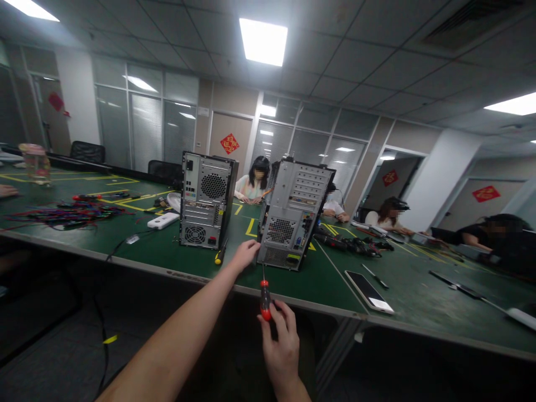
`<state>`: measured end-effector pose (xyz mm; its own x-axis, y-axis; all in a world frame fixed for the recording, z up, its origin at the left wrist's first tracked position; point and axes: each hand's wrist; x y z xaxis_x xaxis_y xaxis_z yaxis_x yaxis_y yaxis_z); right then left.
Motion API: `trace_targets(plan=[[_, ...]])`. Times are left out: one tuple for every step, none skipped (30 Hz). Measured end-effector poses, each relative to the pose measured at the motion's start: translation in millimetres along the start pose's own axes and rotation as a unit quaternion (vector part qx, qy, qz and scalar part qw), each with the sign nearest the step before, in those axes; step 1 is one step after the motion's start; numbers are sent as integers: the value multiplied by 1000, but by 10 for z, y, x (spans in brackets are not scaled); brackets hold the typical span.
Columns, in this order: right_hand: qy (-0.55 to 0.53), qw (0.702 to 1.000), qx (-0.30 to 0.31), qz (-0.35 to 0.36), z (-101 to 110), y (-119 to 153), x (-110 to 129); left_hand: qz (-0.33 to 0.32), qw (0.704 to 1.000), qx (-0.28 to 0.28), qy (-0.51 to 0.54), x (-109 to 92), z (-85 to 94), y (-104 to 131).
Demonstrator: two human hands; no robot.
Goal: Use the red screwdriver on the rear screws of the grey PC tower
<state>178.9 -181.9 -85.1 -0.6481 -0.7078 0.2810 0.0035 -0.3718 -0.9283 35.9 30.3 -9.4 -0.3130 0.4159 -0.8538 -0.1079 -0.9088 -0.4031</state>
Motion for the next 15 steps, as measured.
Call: trace_targets(plan=[[-1,1000,9,6,3,7,-4,1,1000,-1,-2,-8,1,1],[-3,1000,20,13,5,18,-9,3,1000,-2,-4,-17,3,3],[-6,999,30,20,4,30,-13,3,1000,-3,-6,-28,5,5],[-9,999,40,27,1,41,-16,4,1000,-3,-9,-37,7,7],[-12,998,46,33,-3,52,-18,5,1000,-3,-12,-44,9,9],[-13,998,49,37,-9,59,-19,5,1000,-3,-15,-48,10,11],[-13,998,48,36,-15,63,-20,5,1000,-2,-17,-49,11,12],[-11,998,44,32,-21,63,-19,7,1000,-2,-17,-47,11,13],[-9,999,37,23,-25,60,-19,8,1000,0,-16,-43,10,14],[-6,1000,27,13,-27,53,-18,9,1000,0,-14,-39,10,14],[-3,1000,17,2,-27,44,-18,10,1000,0,-11,-34,9,15],[-1,1000,7,-6,-25,34,-17,11,1000,-2,-9,-31,8,16],[1,1000,-2,-11,-21,23,-17,11,1000,-4,-7,-29,8,17],[3,1000,-9,-11,-16,15,-17,11,1000,-4,-7,-28,8,18],[3,1000,-11,-9,-11,8,-17,11,1000,-3,-7,-29,8,19]])
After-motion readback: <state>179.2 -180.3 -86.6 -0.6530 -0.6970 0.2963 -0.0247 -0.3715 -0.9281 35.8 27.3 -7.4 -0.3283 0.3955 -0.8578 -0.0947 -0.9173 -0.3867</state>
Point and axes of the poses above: each hand's wrist, its own y-axis away from the middle knuckle, its own z-axis out of the back of the hand, x = y × z, and after that the axes turned 11 degrees about -y, right-handed
